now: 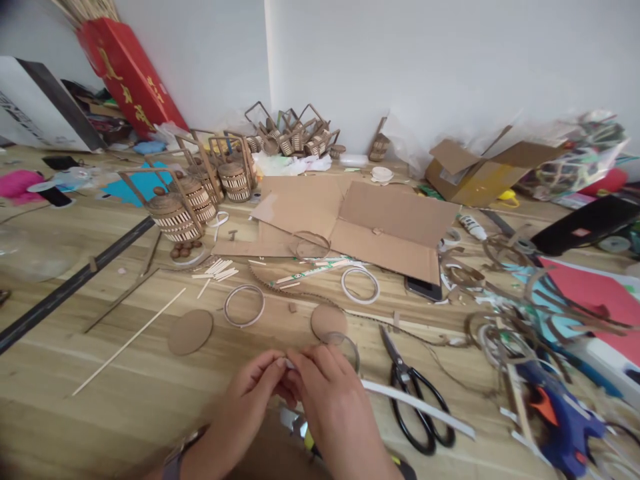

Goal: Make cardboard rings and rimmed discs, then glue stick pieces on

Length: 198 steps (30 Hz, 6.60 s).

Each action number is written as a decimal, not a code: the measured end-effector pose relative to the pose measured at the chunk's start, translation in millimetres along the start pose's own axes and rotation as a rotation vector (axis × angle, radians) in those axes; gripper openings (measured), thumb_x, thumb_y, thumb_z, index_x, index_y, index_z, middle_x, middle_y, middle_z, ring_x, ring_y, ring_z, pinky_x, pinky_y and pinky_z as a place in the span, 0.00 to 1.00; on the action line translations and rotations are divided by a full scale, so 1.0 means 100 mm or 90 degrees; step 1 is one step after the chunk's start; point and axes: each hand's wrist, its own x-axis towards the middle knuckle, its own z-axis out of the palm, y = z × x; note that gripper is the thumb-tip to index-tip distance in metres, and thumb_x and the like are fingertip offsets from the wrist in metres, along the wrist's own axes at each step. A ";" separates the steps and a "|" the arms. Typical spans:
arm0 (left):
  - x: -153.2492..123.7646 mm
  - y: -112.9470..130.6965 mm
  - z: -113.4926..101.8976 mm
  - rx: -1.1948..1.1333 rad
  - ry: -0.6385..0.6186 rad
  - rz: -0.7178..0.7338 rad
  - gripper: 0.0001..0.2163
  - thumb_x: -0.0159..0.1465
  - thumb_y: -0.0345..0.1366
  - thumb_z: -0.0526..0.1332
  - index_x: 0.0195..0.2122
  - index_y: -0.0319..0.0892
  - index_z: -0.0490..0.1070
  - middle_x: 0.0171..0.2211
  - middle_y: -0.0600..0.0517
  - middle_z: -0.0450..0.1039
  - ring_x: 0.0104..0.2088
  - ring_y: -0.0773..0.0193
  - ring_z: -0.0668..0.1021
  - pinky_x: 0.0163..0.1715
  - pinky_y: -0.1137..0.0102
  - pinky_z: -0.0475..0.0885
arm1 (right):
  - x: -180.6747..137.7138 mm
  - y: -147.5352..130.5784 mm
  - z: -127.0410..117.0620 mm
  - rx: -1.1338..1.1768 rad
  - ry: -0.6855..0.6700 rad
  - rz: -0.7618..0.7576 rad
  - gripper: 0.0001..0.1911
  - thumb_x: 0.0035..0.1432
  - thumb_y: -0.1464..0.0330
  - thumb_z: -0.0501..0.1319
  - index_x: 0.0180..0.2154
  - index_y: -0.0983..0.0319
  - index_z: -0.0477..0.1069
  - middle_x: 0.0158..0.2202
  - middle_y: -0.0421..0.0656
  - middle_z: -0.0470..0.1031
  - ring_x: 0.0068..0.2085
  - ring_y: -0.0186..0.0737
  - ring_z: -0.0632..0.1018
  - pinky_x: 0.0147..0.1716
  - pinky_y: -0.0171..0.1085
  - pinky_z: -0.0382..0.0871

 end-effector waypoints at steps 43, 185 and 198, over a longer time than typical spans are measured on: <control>-0.02 0.02 -0.04 0.159 -0.039 -0.049 0.08 0.62 0.40 0.55 0.29 0.42 0.63 0.21 0.58 0.63 0.22 0.69 0.66 0.22 0.75 0.60 | -0.09 -0.05 0.09 0.050 0.075 0.146 0.06 0.62 0.72 0.57 0.32 0.58 0.69 0.30 0.39 0.73 0.33 0.40 0.72 0.33 0.38 0.60; -0.03 0.06 -0.01 0.160 -0.065 0.022 0.04 0.58 0.36 0.55 0.29 0.42 0.63 0.20 0.58 0.64 0.21 0.69 0.68 0.24 0.75 0.63 | -0.02 0.07 -0.14 0.063 -0.123 0.077 0.09 0.66 0.72 0.53 0.34 0.57 0.69 0.32 0.39 0.74 0.35 0.37 0.76 0.35 0.37 0.67; -0.01 0.07 0.01 0.164 -0.061 -0.003 0.05 0.57 0.38 0.56 0.29 0.43 0.63 0.18 0.59 0.61 0.20 0.69 0.67 0.22 0.75 0.61 | -0.12 0.12 0.10 0.029 -0.014 0.053 0.15 0.68 0.69 0.48 0.29 0.58 0.66 0.28 0.41 0.72 0.30 0.38 0.73 0.31 0.38 0.63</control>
